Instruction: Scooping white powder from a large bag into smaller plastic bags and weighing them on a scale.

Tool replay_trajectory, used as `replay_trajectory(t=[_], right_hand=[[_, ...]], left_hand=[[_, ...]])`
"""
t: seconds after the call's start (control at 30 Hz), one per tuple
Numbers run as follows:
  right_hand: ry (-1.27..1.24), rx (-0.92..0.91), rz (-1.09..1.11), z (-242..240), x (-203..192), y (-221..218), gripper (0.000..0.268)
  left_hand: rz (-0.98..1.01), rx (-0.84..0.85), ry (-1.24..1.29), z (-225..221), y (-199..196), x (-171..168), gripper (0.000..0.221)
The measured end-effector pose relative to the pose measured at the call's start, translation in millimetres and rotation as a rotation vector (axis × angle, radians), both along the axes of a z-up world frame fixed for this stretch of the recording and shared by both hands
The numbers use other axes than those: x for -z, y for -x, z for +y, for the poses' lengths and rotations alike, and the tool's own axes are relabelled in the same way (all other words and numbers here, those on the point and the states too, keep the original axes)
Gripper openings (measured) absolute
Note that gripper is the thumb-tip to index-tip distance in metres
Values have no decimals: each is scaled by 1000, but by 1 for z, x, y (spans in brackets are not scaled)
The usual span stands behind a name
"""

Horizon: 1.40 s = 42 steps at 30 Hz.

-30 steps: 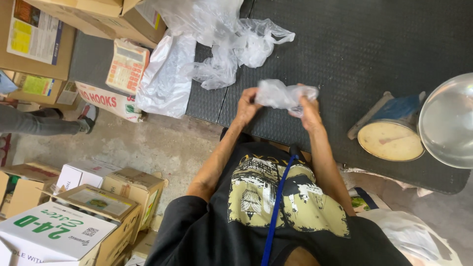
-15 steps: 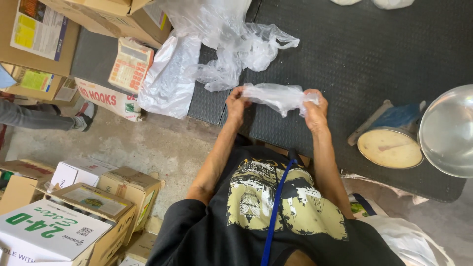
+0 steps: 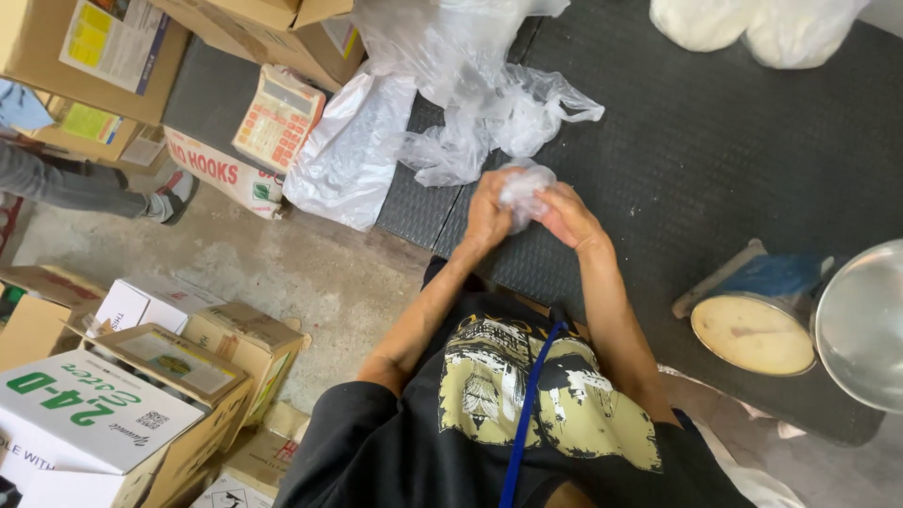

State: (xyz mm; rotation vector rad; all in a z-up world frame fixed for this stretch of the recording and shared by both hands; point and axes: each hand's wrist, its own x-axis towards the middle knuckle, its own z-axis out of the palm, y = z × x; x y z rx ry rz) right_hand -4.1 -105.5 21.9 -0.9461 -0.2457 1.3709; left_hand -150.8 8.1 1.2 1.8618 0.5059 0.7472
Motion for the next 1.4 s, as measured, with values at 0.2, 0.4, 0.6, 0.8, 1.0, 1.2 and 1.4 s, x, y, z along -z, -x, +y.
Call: replay_trajectory(t=[0.2,0.4,0.6,0.8,1.0,1.2,1.4], right_hand=[[291,180,-1334,68,7,-19,21],[261,-61,-1869,94,91,-72,36],[832,-768,-1011,55,-18,-60,30],[302,-421,-1642,80,-24,-60,22],[85,-224,-1098,159,-33,-32,43],[127,231,-474,121,-23,-43,69],[440,733,-705,-1,9,-53,56]], left_hand=[[41,-320,112,38,15,20,40],[-25,-253,254,39,21,21,41],[-158,-388,416,68,32,33,41],[-234,-505,497,73,28,30,37],[-276,-387,595,54,14,11,39],[-187,-335,280,70,20,-46,59],[-119,-417,100,111,-16,3,50]])
